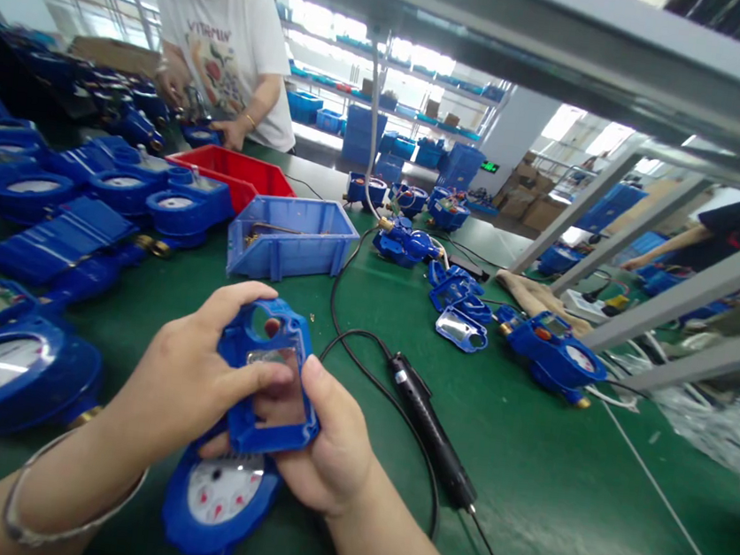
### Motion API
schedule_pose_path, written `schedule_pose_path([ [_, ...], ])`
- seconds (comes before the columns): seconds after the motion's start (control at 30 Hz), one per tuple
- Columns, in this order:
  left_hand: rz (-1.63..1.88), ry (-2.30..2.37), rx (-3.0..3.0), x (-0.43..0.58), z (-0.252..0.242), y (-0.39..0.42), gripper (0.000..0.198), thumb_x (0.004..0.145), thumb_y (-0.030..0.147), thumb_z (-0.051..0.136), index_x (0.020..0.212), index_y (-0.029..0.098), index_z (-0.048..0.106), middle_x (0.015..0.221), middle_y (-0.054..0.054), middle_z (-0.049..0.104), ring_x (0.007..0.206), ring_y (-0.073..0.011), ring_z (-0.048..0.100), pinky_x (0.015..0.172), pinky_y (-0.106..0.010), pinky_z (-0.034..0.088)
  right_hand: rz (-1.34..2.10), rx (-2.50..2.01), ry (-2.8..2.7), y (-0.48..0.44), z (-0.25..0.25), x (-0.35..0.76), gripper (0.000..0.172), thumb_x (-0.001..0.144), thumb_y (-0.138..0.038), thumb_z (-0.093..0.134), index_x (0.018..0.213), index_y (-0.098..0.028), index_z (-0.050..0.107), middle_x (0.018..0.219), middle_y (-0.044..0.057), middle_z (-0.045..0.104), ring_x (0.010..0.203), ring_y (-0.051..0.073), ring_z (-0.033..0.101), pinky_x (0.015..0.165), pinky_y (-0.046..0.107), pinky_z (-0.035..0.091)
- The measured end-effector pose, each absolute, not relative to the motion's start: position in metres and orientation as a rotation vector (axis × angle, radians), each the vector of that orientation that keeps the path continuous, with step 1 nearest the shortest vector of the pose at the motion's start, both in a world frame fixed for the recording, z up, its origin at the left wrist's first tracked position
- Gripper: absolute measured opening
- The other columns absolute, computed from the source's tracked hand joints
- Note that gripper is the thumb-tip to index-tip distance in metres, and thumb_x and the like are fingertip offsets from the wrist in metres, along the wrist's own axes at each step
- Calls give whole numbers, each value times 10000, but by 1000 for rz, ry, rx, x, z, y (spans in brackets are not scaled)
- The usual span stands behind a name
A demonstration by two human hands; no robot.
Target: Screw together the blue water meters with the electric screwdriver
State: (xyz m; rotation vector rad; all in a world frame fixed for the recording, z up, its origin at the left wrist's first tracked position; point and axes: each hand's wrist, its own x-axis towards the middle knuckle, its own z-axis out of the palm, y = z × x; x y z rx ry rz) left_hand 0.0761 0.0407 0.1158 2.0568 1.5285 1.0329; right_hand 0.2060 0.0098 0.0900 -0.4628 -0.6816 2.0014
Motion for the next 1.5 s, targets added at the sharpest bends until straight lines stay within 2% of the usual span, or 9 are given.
schedule_pose_path([
  [0.27, 1068, 1492, 1961, 73, 112, 46, 306, 827, 406, 521, 1079, 241, 572, 708, 31, 668, 599, -159, 621, 572, -254, 453, 2090, -461, -699, 17, 93, 211, 360, 862, -485, 432, 1061, -223, 577, 885, 63, 656, 727, 179, 630, 582, 287, 513],
  [0.4, 1175, 1497, 1963, 64, 111, 50, 390, 830, 464, 507, 1112, 199, 564, 678, 28, 646, 564, -133, 595, 546, -239, 434, 2104, -470, -650, 20, 92, 215, 381, 843, -513, 433, 1096, -237, 507, 875, 65, 659, 720, 192, 644, 550, 282, 506],
  [0.57, 1783, 1632, 1711, 47, 118, 54, 322, 859, 395, 484, 612, 205, 567, 502, 34, 500, 503, -124, 509, 541, -278, 427, 1931, -560, -646, 24, 97, 223, 372, 852, -520, 365, 1055, -221, 452, 1015, 132, 646, 782, 221, 640, 581, 317, 491],
  [0.67, 1920, 1438, 1519, 38, 120, 59, 84, 840, 261, 521, 877, 244, 594, 719, 28, 555, 712, -146, 582, 731, -314, 487, 1795, -611, -646, 25, 103, 229, 342, 816, -490, 431, 1038, -236, 485, 1008, 91, 628, 819, 215, 619, 616, 327, 494],
  [0.73, 1866, 1278, 1467, 33, 112, 65, 371, 743, 178, 617, 1090, 276, 530, 921, 12, 560, 899, -173, 583, 810, -325, 491, 1711, -617, -708, 26, 104, 233, 321, 770, -442, 508, 1031, -256, 526, 1018, 60, 607, 879, 220, 596, 649, 340, 505],
  [0.8, 1764, 1229, 1391, 30, 94, 70, 497, 664, 173, 672, 1131, 249, 522, 999, -16, 551, 987, -199, 557, 833, -336, 486, 1614, -642, -818, 26, 102, 235, 352, 731, -387, 575, 1066, -281, 549, 1043, 42, 588, 930, 224, 574, 703, 358, 514],
  [1.07, 1019, 1094, 727, 31, 17, 58, 514, 739, 592, 558, 980, 145, 635, 990, -101, 680, 1003, -261, 585, 868, -378, 430, 1074, -1072, -1581, 19, 84, 225, 822, 657, -174, 727, 1340, -401, 330, 1186, -4, 509, 1122, 190, 491, 989, 353, 386],
  [1.23, 748, 860, 547, 27, 10, 54, 598, 756, 694, 426, 862, 159, 670, 779, -72, 717, 808, -247, 641, 779, -360, 447, 722, -1125, -1994, 20, 77, 214, 904, 653, -105, 678, 1387, -384, 229, 1300, -1, 427, 1206, 187, 410, 1060, 326, 309],
  [1.5, 742, 794, 398, 28, 19, 51, 625, 828, 647, 328, 928, 118, 647, 823, -120, 726, 838, -270, 654, 825, -410, 453, 711, -1097, -2124, 30, 73, 209, 907, 639, -112, 692, 1381, -320, 214, 1263, 12, 457, 1164, 155, 445, 1039, 265, 331],
])
